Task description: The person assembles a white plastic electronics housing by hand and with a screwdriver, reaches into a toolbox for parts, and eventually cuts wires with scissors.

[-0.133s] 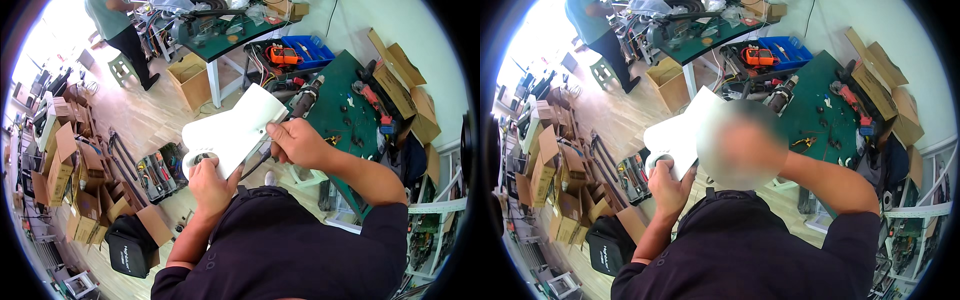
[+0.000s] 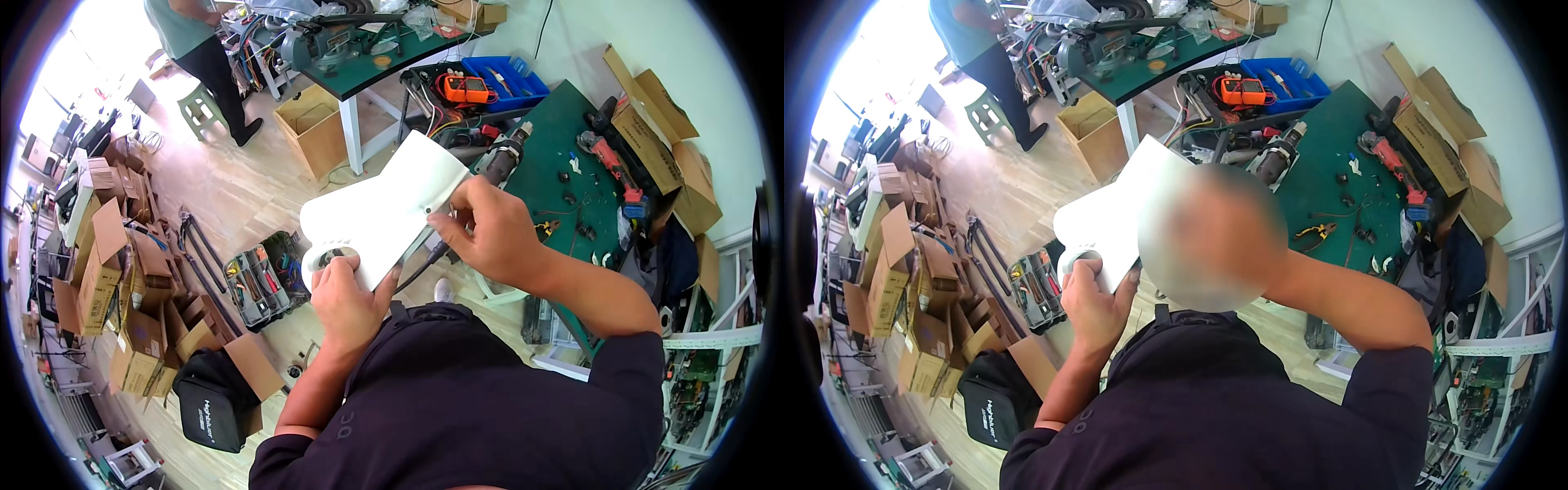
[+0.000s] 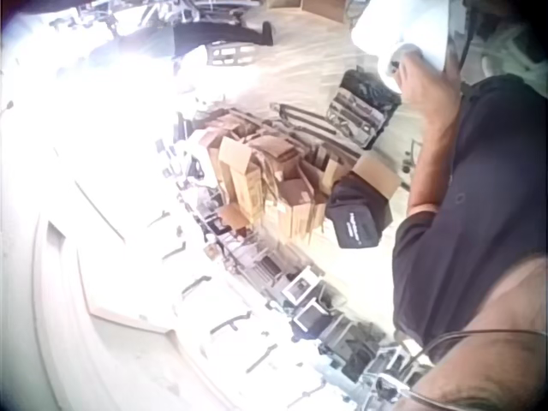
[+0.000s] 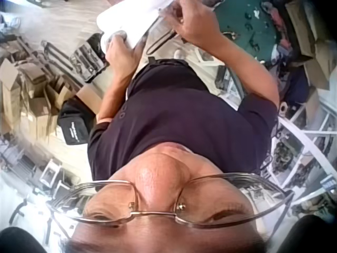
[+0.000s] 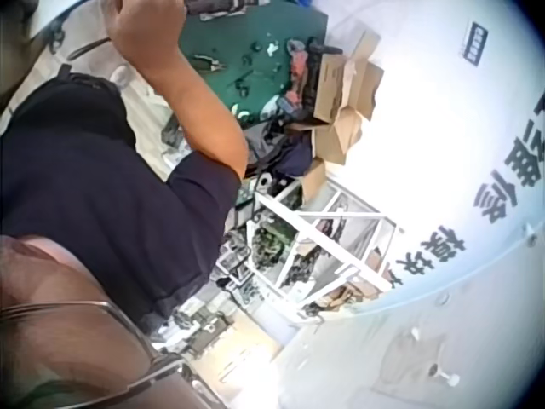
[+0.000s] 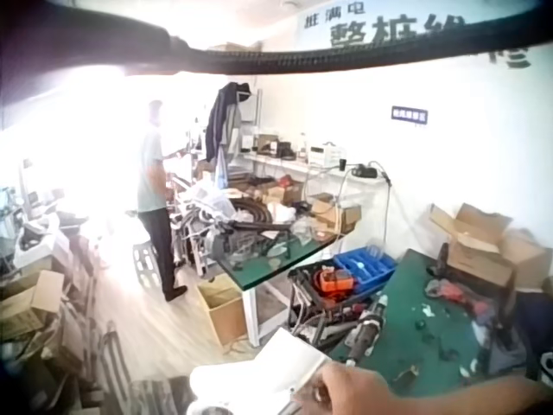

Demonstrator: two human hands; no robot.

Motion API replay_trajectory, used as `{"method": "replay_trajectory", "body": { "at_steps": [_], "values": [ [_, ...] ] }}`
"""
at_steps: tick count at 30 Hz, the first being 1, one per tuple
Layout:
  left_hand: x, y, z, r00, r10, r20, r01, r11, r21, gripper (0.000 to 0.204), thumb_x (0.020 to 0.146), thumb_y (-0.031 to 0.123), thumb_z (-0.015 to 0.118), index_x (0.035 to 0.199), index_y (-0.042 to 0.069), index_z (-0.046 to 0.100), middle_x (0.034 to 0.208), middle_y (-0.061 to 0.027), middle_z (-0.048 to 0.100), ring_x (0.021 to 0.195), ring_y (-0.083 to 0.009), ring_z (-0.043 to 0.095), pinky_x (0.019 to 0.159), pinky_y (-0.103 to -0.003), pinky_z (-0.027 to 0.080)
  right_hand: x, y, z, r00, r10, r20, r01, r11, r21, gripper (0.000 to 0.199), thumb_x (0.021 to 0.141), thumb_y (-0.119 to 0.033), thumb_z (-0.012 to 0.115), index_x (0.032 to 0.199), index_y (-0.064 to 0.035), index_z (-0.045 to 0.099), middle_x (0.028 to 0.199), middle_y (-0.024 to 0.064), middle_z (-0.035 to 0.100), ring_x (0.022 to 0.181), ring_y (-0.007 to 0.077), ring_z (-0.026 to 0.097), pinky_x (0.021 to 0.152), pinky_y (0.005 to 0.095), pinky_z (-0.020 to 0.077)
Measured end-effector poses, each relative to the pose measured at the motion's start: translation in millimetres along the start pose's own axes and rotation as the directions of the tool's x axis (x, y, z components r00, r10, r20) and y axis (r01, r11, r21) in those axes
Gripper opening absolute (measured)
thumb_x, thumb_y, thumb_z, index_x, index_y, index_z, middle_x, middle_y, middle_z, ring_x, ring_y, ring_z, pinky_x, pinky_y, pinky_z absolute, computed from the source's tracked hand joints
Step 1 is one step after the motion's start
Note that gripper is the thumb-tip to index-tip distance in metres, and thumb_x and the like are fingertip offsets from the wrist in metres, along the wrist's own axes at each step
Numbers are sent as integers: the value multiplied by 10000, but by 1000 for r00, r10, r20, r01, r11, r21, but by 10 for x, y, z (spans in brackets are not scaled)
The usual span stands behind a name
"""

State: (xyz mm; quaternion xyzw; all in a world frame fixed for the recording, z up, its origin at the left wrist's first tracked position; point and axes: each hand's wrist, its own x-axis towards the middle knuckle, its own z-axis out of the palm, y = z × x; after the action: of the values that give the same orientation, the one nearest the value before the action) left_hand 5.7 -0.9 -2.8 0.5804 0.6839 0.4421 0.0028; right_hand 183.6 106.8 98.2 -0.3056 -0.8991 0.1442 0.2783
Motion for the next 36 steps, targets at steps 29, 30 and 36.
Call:
{"method": "replay_trajectory", "body": {
  "at_steps": [29,30,36],
  "values": [
    [-14,-39,-30,999,36,-6,-36,999,26,487,643,290,873,883,12,552,741,-127,594,668,-324,574,704,-391,433,62,49,-50,731,503,461,-669,661,340,481,952,-362,584,630,-4,585,502,114,557,415,262,527,464,325,444],
    [-21,-48,-18,999,35,-5,-35,999,17,488,642,289,873,883,10,552,743,-128,594,670,-323,575,704,-391,433,27,77,-7,851,432,299,-508,819,265,461,947,-362,589,657,-3,594,505,114,556,417,269,524,465,334,444],
    [-35,-47,-6,1000,29,-1,-29,999,14,493,642,295,872,887,11,552,737,-129,592,669,-321,578,699,-395,429,-85,134,51,966,-203,-162,179,972,-151,255,844,-203,746,840,-8,581,713,96,569,558,224,549,528,325,462]
  ]
}}
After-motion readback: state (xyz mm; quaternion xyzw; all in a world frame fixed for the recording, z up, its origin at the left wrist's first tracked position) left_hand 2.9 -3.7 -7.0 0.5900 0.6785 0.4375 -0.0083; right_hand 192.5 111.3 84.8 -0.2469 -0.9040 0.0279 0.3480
